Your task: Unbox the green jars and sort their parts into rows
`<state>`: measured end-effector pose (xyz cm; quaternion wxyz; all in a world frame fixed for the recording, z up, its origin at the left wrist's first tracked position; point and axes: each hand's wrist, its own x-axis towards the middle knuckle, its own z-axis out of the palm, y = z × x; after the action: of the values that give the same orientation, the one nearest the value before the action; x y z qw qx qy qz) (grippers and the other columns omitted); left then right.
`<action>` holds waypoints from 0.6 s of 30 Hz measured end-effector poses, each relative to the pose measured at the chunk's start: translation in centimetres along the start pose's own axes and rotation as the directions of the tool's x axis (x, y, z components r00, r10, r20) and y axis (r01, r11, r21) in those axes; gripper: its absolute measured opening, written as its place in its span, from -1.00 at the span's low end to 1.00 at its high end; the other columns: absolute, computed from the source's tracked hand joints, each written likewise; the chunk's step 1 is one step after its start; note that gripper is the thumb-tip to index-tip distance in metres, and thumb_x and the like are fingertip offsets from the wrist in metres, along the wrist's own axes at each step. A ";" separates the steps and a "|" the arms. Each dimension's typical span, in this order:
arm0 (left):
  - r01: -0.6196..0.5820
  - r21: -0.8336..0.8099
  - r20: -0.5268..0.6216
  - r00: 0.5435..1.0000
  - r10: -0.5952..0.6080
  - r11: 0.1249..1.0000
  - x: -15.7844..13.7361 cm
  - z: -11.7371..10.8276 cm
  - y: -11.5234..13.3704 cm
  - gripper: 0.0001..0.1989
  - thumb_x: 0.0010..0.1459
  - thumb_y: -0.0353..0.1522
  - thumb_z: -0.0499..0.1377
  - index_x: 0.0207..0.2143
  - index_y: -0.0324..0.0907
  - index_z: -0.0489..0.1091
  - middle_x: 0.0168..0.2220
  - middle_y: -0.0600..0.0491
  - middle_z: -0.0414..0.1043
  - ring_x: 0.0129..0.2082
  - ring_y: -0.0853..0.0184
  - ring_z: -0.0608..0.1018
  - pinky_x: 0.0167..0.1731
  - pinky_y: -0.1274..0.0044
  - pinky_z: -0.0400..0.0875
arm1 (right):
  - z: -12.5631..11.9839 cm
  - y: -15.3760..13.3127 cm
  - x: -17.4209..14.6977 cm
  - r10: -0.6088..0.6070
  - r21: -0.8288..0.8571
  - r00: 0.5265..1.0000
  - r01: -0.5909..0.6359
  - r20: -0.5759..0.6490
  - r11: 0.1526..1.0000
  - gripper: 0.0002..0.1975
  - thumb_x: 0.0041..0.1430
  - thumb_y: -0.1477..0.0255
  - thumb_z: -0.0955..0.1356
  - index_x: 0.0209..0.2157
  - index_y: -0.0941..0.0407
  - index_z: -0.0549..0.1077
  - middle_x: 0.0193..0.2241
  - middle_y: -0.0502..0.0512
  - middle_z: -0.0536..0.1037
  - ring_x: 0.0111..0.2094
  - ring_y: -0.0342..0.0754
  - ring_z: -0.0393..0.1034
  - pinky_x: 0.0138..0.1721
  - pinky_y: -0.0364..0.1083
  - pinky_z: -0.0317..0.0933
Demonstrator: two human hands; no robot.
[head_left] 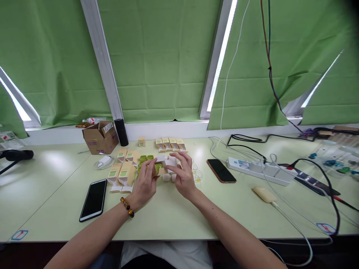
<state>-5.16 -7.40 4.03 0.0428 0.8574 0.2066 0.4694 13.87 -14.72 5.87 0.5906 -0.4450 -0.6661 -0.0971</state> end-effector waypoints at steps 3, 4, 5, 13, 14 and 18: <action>0.018 0.003 -0.001 1.000 -0.018 1.000 0.0 0.0 0.0 -0.25 0.30 -0.55 0.09 0.47 -0.06 -0.06 0.22 -0.23 0.23 0.29 0.06 0.36 0.23 0.14 0.40 | -0.2 0.0 -0.2 -0.010 0.023 1.000 0.010 -0.016 1.000 -0.62 0.32 0.59 0.27 -0.26 -0.12 0.66 0.14 0.11 0.46 0.32 0.28 0.09 0.16 0.42 0.30; 0.028 0.002 -0.004 1.000 -0.028 1.000 0.1 0.0 0.0 -0.24 0.30 -0.55 0.08 0.47 -0.06 -0.06 0.22 -0.23 0.23 0.29 0.06 0.36 0.23 0.13 0.40 | -0.2 0.0 -0.2 -0.026 0.018 0.999 0.027 -0.036 0.999 -0.63 0.32 0.58 0.28 -0.31 -0.11 0.65 0.12 0.10 0.47 0.31 0.29 0.11 0.19 0.44 0.26; 0.037 0.000 -0.010 0.999 -0.037 0.999 0.1 0.0 0.0 -0.23 0.29 -0.55 0.08 0.47 -0.06 -0.07 0.22 -0.23 0.24 0.29 0.06 0.36 0.23 0.13 0.40 | -0.3 0.0 -0.3 -0.052 0.006 0.997 0.053 -0.050 0.999 -0.63 0.32 0.57 0.28 -0.36 -0.11 0.64 0.11 0.08 0.48 0.31 0.29 0.12 0.21 0.46 0.23; 0.034 0.014 -0.041 0.999 -0.033 0.999 0.3 0.0 -0.2 -0.23 0.26 -0.60 0.04 0.46 -0.07 -0.03 0.19 -0.20 0.26 0.26 0.08 0.38 0.22 0.15 0.41 | 0.3 -0.3 -0.3 -0.318 -0.131 0.947 0.320 0.035 0.938 -0.67 0.20 0.71 0.29 -0.42 0.01 0.55 0.21 0.04 0.47 0.31 0.26 0.15 0.15 0.36 0.34; 0.017 0.028 -0.047 0.999 -0.015 0.999 0.3 0.0 -0.3 -0.24 0.27 -0.59 0.05 0.47 -0.06 -0.03 0.18 -0.20 0.26 0.26 0.08 0.38 0.21 0.16 0.42 | 0.2 -0.6 -0.2 -0.325 -0.123 0.945 0.324 0.011 0.938 -0.70 0.16 0.70 0.31 -0.41 0.02 0.55 0.18 0.08 0.49 0.30 0.28 0.17 0.15 0.37 0.34; -0.069 0.085 -0.048 0.996 0.073 0.994 0.2 0.2 -0.6 -0.24 0.28 -0.62 0.03 0.46 -0.03 0.00 0.18 -0.20 0.24 0.24 0.09 0.37 0.18 0.18 0.44 | -0.6 -1.6 0.1 -0.247 -0.035 0.962 0.245 -0.116 0.969 -0.73 0.11 0.69 0.30 -0.32 0.04 0.51 -0.05 0.16 0.59 0.19 0.28 0.30 0.10 0.38 0.35</action>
<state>-5.10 -6.72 3.91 -0.0149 0.8531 0.1964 0.4832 13.15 -15.95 6.78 0.6081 -0.3581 -0.6788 -0.2029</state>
